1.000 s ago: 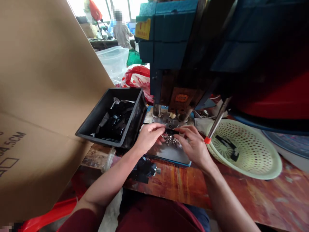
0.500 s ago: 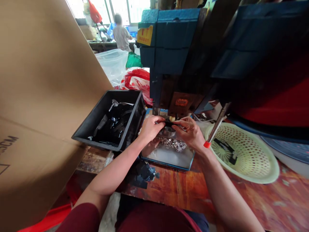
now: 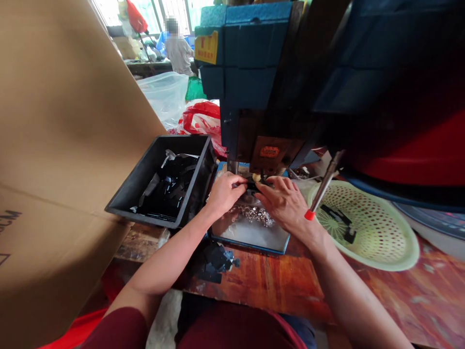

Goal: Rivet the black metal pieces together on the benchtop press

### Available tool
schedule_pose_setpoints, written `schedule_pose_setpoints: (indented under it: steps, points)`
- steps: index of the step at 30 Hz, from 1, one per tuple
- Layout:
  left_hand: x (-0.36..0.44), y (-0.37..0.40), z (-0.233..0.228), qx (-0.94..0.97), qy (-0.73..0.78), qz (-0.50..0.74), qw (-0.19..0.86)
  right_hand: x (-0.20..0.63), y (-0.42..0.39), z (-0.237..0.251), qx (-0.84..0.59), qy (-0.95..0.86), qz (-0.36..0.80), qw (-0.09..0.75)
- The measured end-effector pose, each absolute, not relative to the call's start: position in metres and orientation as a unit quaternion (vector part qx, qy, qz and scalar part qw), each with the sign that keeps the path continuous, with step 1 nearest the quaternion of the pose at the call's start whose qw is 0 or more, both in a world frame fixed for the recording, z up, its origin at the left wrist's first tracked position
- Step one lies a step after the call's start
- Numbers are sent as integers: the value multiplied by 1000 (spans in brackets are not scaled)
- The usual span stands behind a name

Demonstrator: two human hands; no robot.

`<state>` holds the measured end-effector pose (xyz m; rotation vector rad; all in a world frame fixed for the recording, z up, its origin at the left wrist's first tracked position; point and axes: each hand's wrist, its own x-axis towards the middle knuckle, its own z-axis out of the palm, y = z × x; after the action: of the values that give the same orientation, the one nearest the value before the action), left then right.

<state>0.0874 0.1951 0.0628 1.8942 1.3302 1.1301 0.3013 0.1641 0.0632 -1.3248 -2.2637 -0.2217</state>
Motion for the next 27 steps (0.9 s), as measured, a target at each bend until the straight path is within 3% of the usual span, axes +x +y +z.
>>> schedule_pose_setpoints:
  steps: [9, 17, 23, 27]
  points:
    - [61, 147, 61, 674, 504, 474, 259, 316, 124, 47, -533, -750, 24, 392]
    - [30, 90, 23, 784, 528, 322, 57, 320, 58, 25, -523, -779, 2, 346]
    - [45, 79, 24, 817, 509, 270, 34, 305, 54, 15, -531, -798, -50, 281]
    - [47, 81, 27, 811, 520, 267, 30, 313, 55, 13, -549, -783, -51, 287]
